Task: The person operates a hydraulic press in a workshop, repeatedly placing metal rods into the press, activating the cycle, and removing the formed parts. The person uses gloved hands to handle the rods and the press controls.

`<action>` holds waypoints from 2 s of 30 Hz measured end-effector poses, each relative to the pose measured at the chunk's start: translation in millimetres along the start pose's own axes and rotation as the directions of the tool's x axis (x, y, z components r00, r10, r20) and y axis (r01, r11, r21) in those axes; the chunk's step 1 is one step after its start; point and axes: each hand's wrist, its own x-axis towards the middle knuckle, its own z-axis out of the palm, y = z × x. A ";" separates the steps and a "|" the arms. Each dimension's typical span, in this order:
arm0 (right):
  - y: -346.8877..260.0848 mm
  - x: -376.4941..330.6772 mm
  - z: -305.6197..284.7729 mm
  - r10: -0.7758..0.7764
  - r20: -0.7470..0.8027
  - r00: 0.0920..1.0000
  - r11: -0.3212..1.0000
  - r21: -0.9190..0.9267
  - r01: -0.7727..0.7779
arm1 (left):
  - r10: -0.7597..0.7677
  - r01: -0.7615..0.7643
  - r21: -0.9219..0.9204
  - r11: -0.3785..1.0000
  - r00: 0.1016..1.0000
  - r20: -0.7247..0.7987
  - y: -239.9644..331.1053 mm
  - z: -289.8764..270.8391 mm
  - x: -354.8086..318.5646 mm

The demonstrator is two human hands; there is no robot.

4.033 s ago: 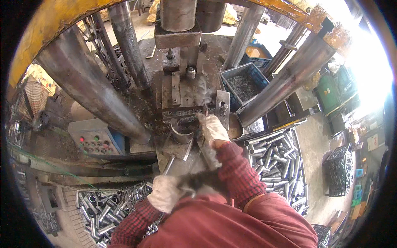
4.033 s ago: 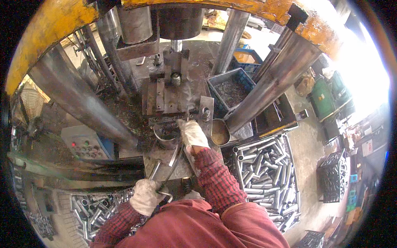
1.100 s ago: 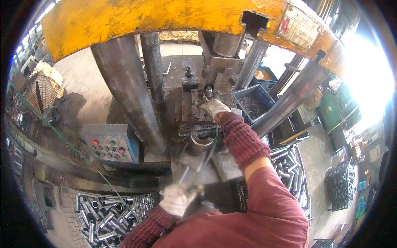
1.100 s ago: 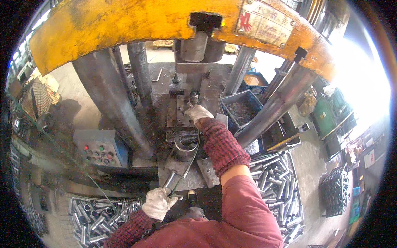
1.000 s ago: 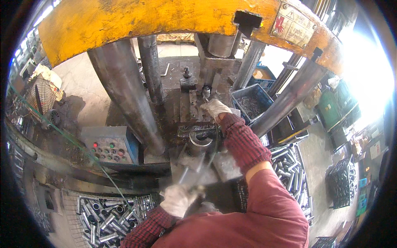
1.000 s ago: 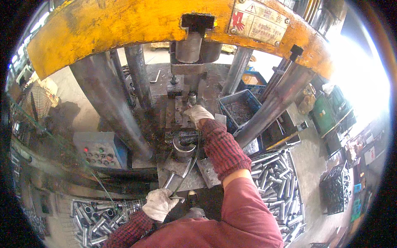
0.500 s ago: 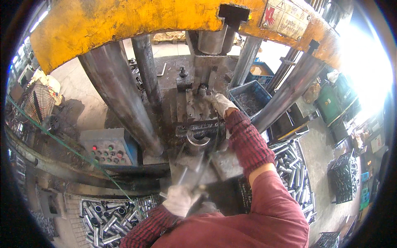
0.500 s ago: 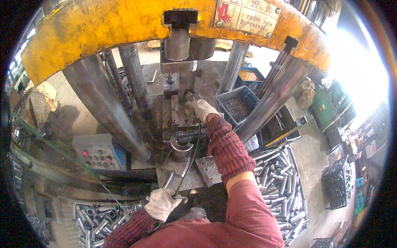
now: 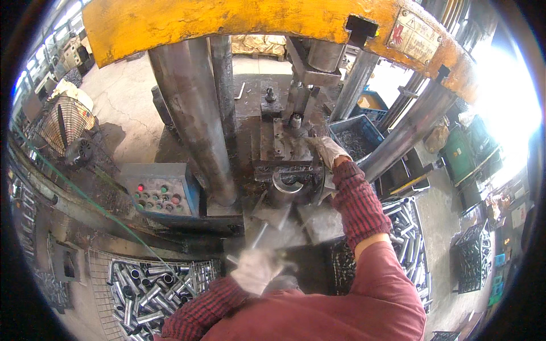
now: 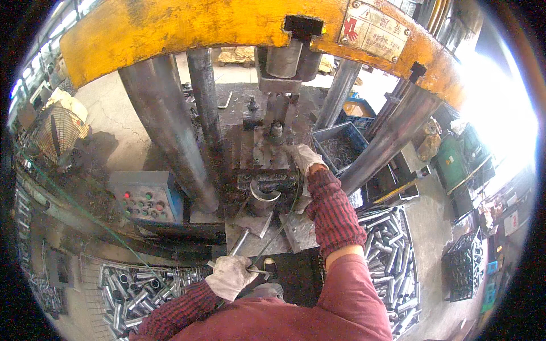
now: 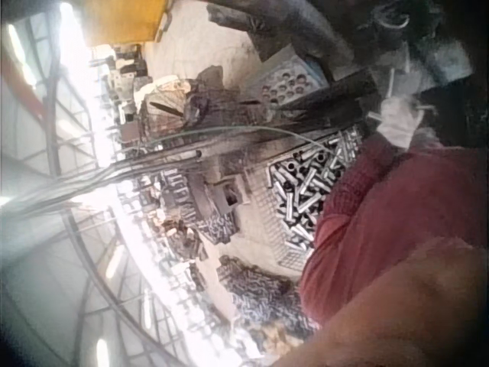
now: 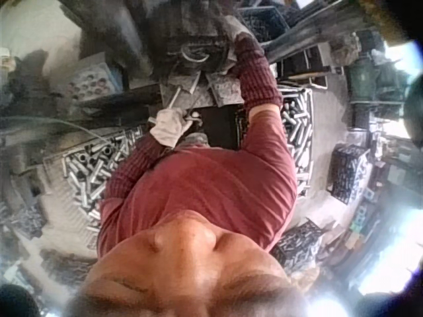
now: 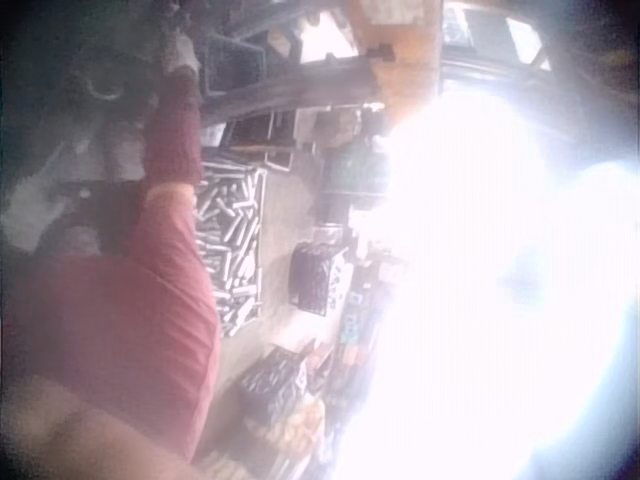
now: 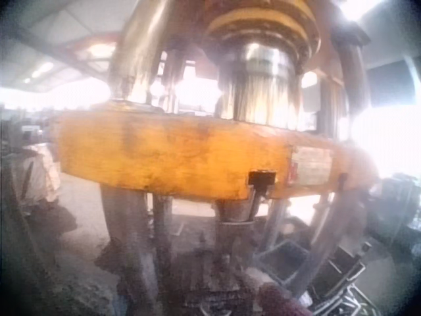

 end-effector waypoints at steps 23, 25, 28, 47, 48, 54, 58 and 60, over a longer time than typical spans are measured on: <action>-85.4 -104.5 63.1 0.276 0.169 0.946 0.956 0.052 -0.288 | 0.006 0.027 -0.186 0.982 0.984 0.176 -32.4 -4.0 -87.1; -82.5 -104.5 64.0 0.236 0.140 0.962 0.966 0.075 -0.248 | -0.014 0.050 -0.192 0.980 0.983 0.186 -33.2 -4.0 -88.0; -70.3 -98.1 64.6 0.260 0.157 0.953 0.959 0.072 -0.274 | -0.015 0.043 -0.195 0.980 0.990 0.143 -36.3 -1.2 -90.0; 32.1 29.0 77.8 -0.309 0.143 0.940 0.454 -0.847 0.278 | -0.100 0.103 -0.024 0.994 0.989 0.105 -37.1 -6.8 -44.0; 37.7 36.0 81.3 -0.371 0.154 0.916 0.450 -0.832 0.323 | -0.091 0.095 -0.060 0.994 0.994 0.067 -36.7 -8.6 -43.8; 93.4 103.0 96.4 -0.237 -0.027 0.971 0.808 -0.560 0.181 | -0.078 0.090 -0.146 0.985 0.993 0.087 -35.2 -10.8 -37.8; 104.2 101.7 82.3 -0.206 0.024 0.978 0.629 -0.763 0.152 | -0.169 0.174 -0.125 0.977 0.985 0.042 -39.7 -3.4 -28.7; 87.5 87.9 70.8 -0.179 0.123 0.976 0.519 -0.831 0.200 | -0.143 0.145 -0.127 0.981 0.989 0.020 -42.5 -0.6 -28.6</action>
